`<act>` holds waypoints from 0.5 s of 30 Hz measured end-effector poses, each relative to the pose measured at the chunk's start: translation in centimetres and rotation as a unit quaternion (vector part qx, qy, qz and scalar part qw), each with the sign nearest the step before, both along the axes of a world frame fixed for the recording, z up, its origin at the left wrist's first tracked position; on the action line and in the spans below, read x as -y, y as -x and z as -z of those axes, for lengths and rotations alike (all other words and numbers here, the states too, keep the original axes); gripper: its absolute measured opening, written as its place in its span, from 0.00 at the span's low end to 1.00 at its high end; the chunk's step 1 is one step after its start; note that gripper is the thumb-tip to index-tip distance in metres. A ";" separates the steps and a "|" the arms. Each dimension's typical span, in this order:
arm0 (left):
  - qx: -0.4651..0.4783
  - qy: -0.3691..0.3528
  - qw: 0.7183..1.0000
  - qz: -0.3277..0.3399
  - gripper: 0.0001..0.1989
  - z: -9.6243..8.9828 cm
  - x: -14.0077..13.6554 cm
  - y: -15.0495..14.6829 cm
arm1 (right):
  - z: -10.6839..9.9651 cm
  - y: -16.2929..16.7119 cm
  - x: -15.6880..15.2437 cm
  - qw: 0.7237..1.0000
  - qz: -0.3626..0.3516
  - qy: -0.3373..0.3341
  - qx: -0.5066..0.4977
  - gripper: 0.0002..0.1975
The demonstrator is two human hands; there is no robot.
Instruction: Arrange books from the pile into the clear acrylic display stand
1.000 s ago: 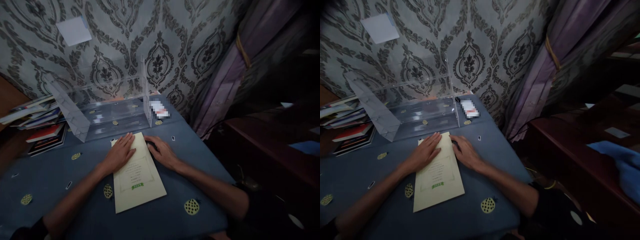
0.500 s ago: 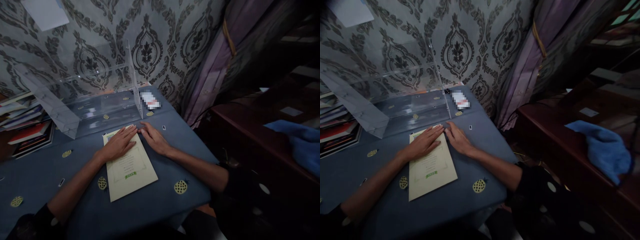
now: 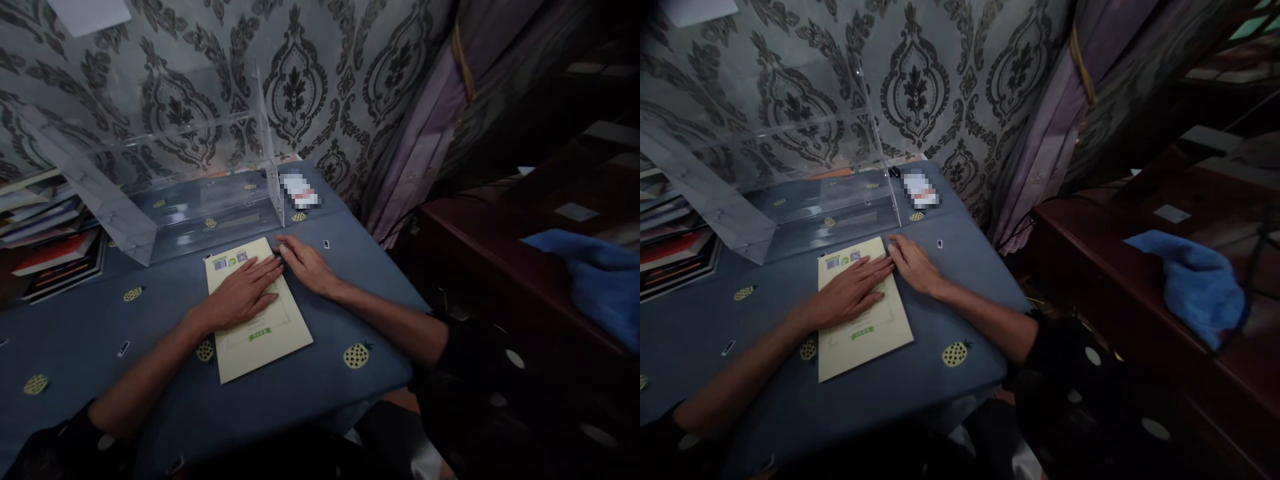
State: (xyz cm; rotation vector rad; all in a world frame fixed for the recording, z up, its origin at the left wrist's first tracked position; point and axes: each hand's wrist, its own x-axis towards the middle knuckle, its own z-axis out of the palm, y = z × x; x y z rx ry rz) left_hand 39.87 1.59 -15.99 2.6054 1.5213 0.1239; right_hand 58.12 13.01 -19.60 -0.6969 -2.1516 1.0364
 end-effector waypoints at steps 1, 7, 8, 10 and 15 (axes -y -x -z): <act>0.001 0.000 1.000 0.005 0.30 0.0 0.2 -0.2 | -0.1 0.0 0.0 1.000 -0.001 -0.001 0.000 0.19; 0.018 0.020 0.998 0.057 0.29 -0.2 2.2 -1.5 | -0.3 -0.1 0.2 1.000 0.000 -0.010 0.010 0.19; 0.021 0.024 0.997 0.066 0.29 -0.3 2.6 -1.7 | -0.4 0.0 0.2 1.000 0.000 -0.009 0.012 0.18; 0.029 0.032 0.995 0.084 0.31 -0.3 3.6 -2.3 | -0.5 0.0 0.2 1.000 0.002 -0.006 0.013 0.18; 0.043 0.058 0.991 0.115 0.36 -0.7 5.5 -3.5 | -0.6 0.0 0.2 1.000 0.004 -0.004 0.019 0.18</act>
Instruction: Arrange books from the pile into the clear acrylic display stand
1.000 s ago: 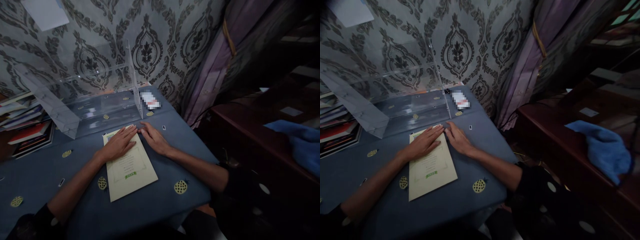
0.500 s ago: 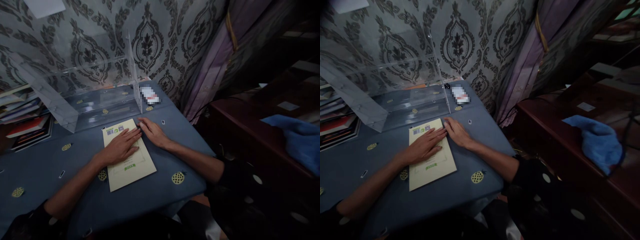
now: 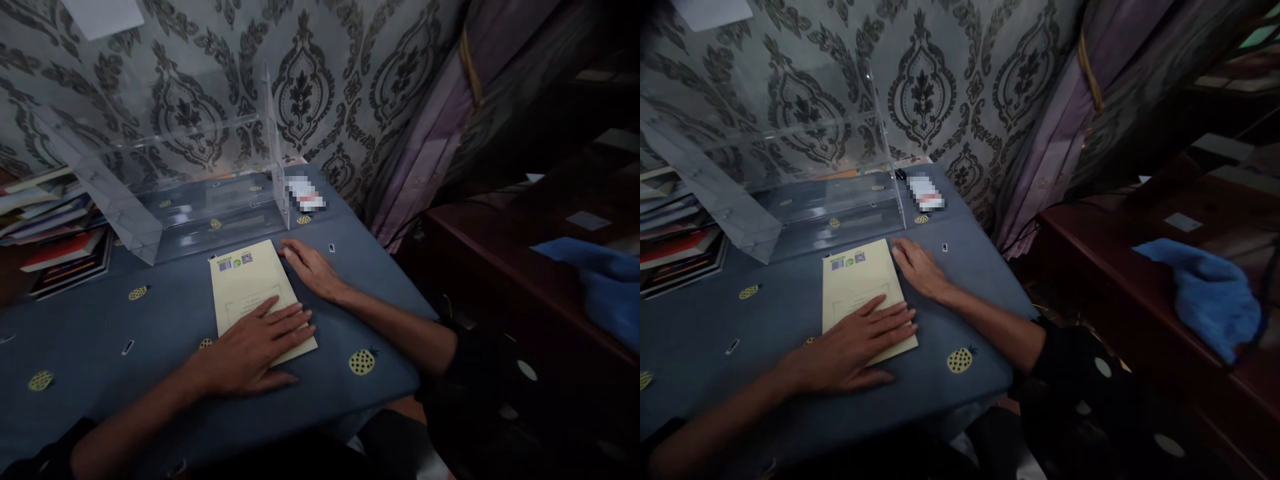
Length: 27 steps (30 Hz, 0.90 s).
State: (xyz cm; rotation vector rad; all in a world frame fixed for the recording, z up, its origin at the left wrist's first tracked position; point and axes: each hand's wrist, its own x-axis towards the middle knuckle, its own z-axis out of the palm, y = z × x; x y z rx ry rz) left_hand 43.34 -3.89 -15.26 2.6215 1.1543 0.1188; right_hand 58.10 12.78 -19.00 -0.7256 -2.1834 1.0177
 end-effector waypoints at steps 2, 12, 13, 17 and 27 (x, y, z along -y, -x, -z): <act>0.002 0.005 1.000 0.001 0.34 -0.1 0.3 -0.2 | 0.0 0.0 0.0 1.000 0.000 -0.003 0.002 0.18; 0.015 0.005 1.000 -0.015 0.33 0.0 0.3 -0.3 | 0.2 0.0 -0.1 1.000 -0.005 -0.023 0.001 0.17; 0.017 0.005 1.000 -0.015 0.32 0.0 0.3 -0.3 | 0.2 0.1 0.0 1.000 -0.003 -0.022 0.004 0.17; 0.014 0.007 1.000 -0.018 0.31 0.0 0.3 -0.3 | 0.2 0.1 0.0 1.000 -0.007 -0.027 0.009 0.18; 0.014 0.009 1.000 -0.024 0.26 -0.4 0.9 -0.4 | 0.4 0.5 0.1 0.999 -0.012 -0.037 -0.005 0.16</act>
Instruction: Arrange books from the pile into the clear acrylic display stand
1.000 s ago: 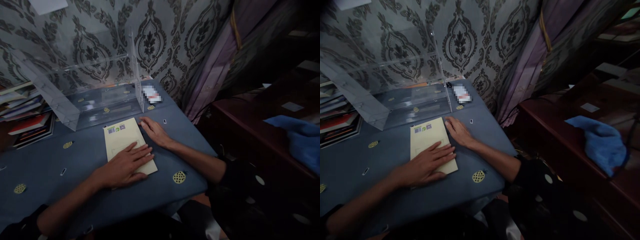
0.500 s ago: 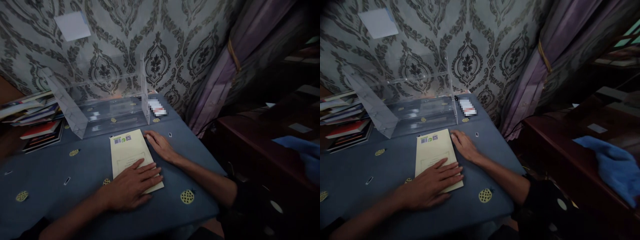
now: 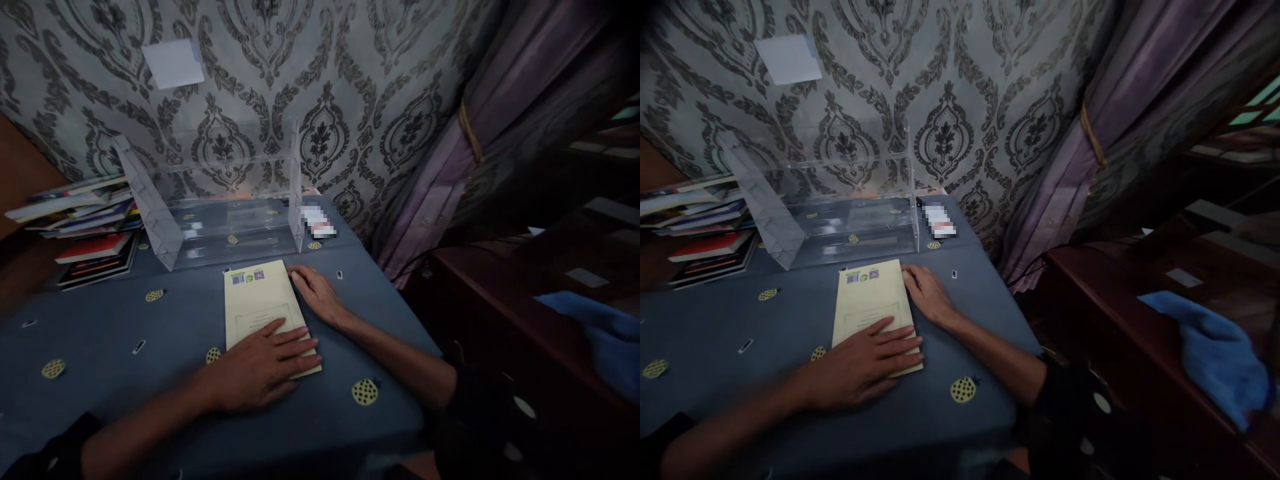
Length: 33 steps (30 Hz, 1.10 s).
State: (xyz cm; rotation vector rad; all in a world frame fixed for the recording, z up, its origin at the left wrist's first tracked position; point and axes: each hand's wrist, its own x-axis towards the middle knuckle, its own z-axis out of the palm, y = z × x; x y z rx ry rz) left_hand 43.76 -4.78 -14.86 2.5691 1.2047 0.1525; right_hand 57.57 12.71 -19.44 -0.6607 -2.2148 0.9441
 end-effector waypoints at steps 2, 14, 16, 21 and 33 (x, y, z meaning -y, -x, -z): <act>-0.003 0.002 1.000 -0.001 0.25 0.0 0.1 0.0 | 0.0 0.0 0.0 1.000 0.003 0.002 -0.002 0.17; -0.009 -0.019 0.992 -0.122 0.32 1.2 -1.3 2.3 | -0.1 0.0 0.1 1.000 0.004 0.009 0.004 0.18; -0.017 -0.035 0.983 -0.177 0.32 1.7 -2.1 4.0 | -0.3 -0.1 0.2 1.000 -0.001 0.007 0.007 0.17; -0.019 -0.081 0.954 -0.289 0.32 3.8 -3.5 8.5 | -0.6 -0.2 0.3 1.000 -0.012 0.006 0.013 0.17; -0.050 -0.050 0.970 -0.232 0.37 2.5 -7.1 8.5 | -0.7 -0.1 0.4 1.000 0.009 0.014 0.018 0.16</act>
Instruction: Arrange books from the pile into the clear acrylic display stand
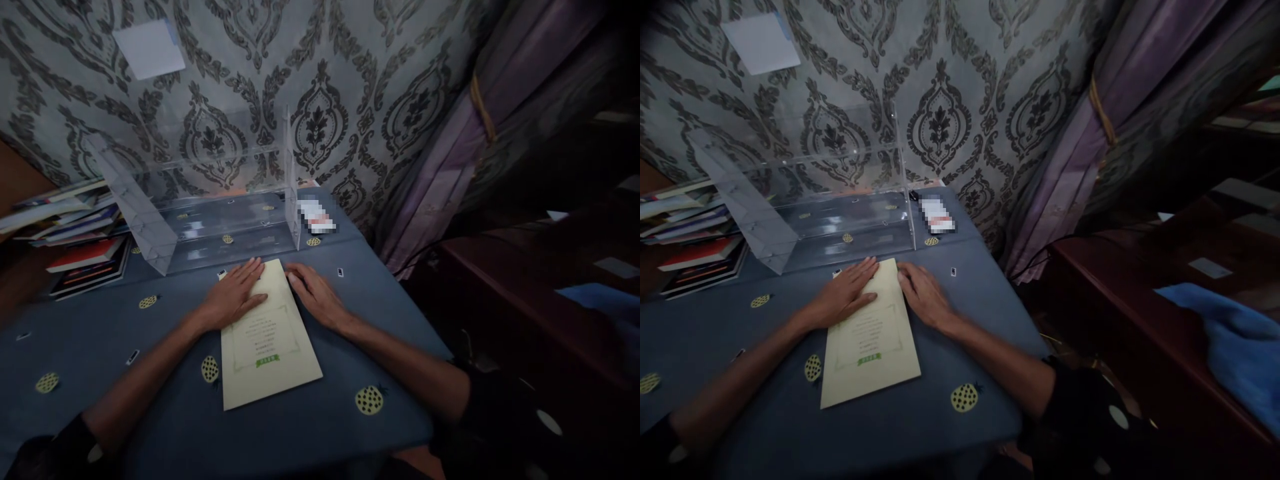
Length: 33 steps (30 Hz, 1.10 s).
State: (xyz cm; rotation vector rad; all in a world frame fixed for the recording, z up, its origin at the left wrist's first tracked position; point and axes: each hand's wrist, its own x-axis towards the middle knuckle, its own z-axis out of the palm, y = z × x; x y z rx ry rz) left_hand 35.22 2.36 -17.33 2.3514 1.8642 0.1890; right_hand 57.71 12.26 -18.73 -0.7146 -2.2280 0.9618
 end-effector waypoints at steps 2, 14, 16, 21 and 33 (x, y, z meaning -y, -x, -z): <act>-0.003 -0.004 1.000 0.025 0.37 -0.2 -0.9 -0.3 | 0.1 0.1 -0.1 1.000 0.005 0.004 -0.008 0.17; 0.007 0.007 0.995 0.101 0.35 -0.7 0.6 -4.3 | 1.4 0.5 -0.5 0.998 0.046 0.012 -0.042 0.22; 0.008 0.017 0.994 0.111 0.35 -1.0 1.7 -5.4 | 1.5 0.6 -0.6 0.998 0.050 0.005 -0.041 0.20; 0.005 0.048 0.985 0.168 0.34 -2.1 5.1 -8.3 | 1.2 0.6 -0.5 0.999 0.047 -0.010 -0.008 0.19; 0.051 0.090 0.968 0.228 0.32 -2.8 7.6 -9.3 | 0.5 0.5 0.1 0.994 -0.015 -0.106 0.036 0.18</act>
